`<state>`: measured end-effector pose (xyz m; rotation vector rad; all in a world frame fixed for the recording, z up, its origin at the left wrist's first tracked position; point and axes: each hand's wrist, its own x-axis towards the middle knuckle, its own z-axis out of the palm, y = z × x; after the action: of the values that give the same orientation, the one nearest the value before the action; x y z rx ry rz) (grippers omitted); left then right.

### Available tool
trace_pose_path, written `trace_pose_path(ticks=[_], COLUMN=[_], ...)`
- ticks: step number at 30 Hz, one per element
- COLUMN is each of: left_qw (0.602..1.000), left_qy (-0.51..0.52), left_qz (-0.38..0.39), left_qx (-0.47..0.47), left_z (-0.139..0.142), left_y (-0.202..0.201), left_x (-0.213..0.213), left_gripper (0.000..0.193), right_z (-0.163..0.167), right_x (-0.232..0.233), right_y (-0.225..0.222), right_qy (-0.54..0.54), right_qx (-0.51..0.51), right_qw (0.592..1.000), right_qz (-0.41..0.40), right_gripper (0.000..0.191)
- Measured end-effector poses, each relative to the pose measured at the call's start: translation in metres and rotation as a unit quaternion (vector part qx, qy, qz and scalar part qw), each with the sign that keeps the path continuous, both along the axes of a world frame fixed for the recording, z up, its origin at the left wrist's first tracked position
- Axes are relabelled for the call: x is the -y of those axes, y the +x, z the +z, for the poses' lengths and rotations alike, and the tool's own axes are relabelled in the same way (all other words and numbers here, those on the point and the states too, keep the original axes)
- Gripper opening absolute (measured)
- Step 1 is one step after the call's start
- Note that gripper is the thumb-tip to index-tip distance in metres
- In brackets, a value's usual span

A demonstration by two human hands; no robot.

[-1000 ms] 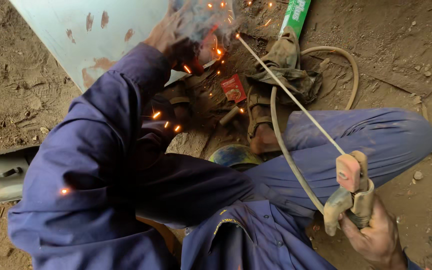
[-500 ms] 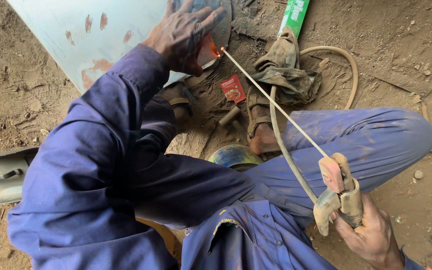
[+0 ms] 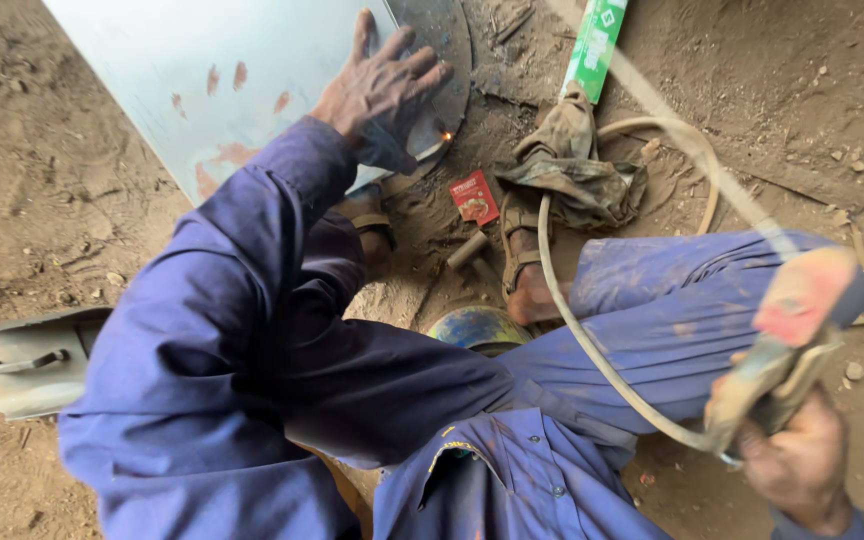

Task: The person sits on the ground holding a stick welding electrode holder and welds the seam of a metal box, producing sparks. They set the holder down, tap and press the welded panel by hand, strike it with a hammer, then pick the holder back up and weld another spot on the box.

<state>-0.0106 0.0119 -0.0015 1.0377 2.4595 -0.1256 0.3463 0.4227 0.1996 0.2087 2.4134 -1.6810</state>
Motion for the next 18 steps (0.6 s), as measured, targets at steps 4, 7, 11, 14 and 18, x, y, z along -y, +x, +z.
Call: trace_pose_path(ticks=[4,7,11,14,18], left_qw=[1.0,0.999,0.98,0.922,0.895], left_qy=[0.0,0.029,0.151,0.304,0.24], left_qz=[-0.012,0.016,0.119,0.22,0.299], left_qx=[-0.013,0.01,0.051,-0.097,-0.226], left_z=[0.012,0.03,0.05,0.053,0.033], left_y=[0.005,0.013,-0.009,-0.049,-0.119], left_x=[0.0,0.003,0.014,0.055,0.097], left_gripper=[0.133,0.13,0.11,0.069,0.045], right_z=[-0.002,-0.006,-0.012,-0.02,-0.04], right_x=[0.006,0.011,0.024,0.039,0.058], right_y=[-0.044,-0.091,-0.15,-0.184,-0.215], right_qy=[-0.209,-0.186,-0.205,-0.247,-0.278], right_qx=[-0.015,-0.035,-0.046,-0.034,-0.008], right_qw=[0.976,0.981,0.978,0.968,0.959], right_qz=[-0.056,-0.033,0.013,-0.004,-0.049], right_gripper=[0.054,0.044,0.042,0.05,0.036])
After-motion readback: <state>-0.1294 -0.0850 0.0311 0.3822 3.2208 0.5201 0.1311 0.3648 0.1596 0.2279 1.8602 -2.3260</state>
